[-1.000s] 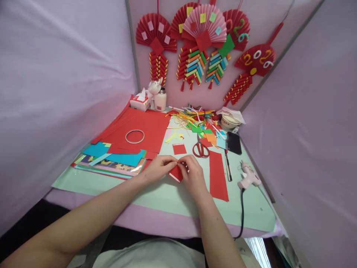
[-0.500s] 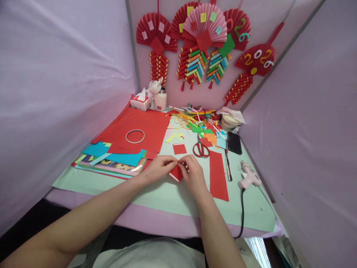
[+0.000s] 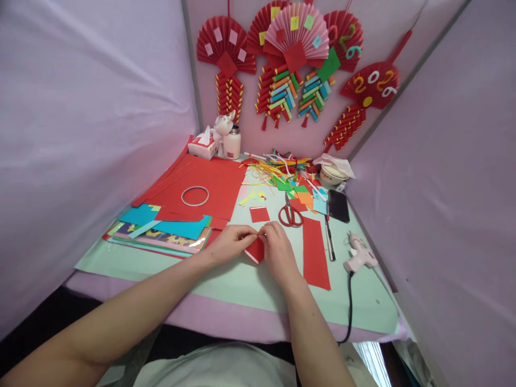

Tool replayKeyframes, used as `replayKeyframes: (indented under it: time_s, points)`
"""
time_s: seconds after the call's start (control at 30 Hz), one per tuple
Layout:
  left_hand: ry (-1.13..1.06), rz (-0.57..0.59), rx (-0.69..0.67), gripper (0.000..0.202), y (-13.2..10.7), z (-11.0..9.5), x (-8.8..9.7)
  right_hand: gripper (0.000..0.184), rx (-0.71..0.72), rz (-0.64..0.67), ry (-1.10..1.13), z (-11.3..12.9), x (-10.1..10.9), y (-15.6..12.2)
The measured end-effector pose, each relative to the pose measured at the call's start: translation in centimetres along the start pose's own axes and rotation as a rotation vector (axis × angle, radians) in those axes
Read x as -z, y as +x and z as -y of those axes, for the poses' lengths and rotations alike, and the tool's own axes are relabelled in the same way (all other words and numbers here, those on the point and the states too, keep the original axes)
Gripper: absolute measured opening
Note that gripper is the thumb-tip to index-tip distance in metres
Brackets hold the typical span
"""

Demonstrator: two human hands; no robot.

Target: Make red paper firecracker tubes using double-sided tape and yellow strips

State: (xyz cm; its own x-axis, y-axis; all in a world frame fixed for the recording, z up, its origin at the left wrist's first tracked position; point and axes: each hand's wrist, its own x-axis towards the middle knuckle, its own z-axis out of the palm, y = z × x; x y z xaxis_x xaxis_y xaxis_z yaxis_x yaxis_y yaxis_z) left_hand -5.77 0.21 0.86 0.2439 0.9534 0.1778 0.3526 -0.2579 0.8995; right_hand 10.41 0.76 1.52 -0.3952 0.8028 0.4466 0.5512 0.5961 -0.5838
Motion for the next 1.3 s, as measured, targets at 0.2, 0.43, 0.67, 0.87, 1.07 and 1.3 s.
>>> replayKeyframes:
  time_s: [0.2,0.43,0.67,0.87,1.07,1.3]
  points:
    - [-0.044,-0.052,0.041,0.026,0.3,0.4,0.0,0.015,0.027,0.018,-0.027,-0.2,-0.1,-0.2]
    - [-0.230,-0.254,0.246,0.022,1.1,1.3,0.6,0.010,0.021,-0.180,0.107,-0.6,0.5,0.0]
    - [-0.462,-0.335,0.401,0.019,1.4,1.6,0.8,0.010,-0.212,-0.462,0.378,-1.8,1.5,0.6]
    - [-0.483,-0.231,0.432,0.013,1.2,1.8,0.3,0.012,-0.229,-0.321,0.165,-4.5,2.4,6.3]
    - [-0.452,-0.151,0.466,0.008,1.0,1.2,0.2,0.016,-0.185,-0.240,-0.225,-8.3,1.3,12.5]
    - [-0.517,-0.155,0.525,0.005,1.1,0.8,0.3,0.026,0.023,-0.031,-0.327,-9.4,-1.5,13.9]
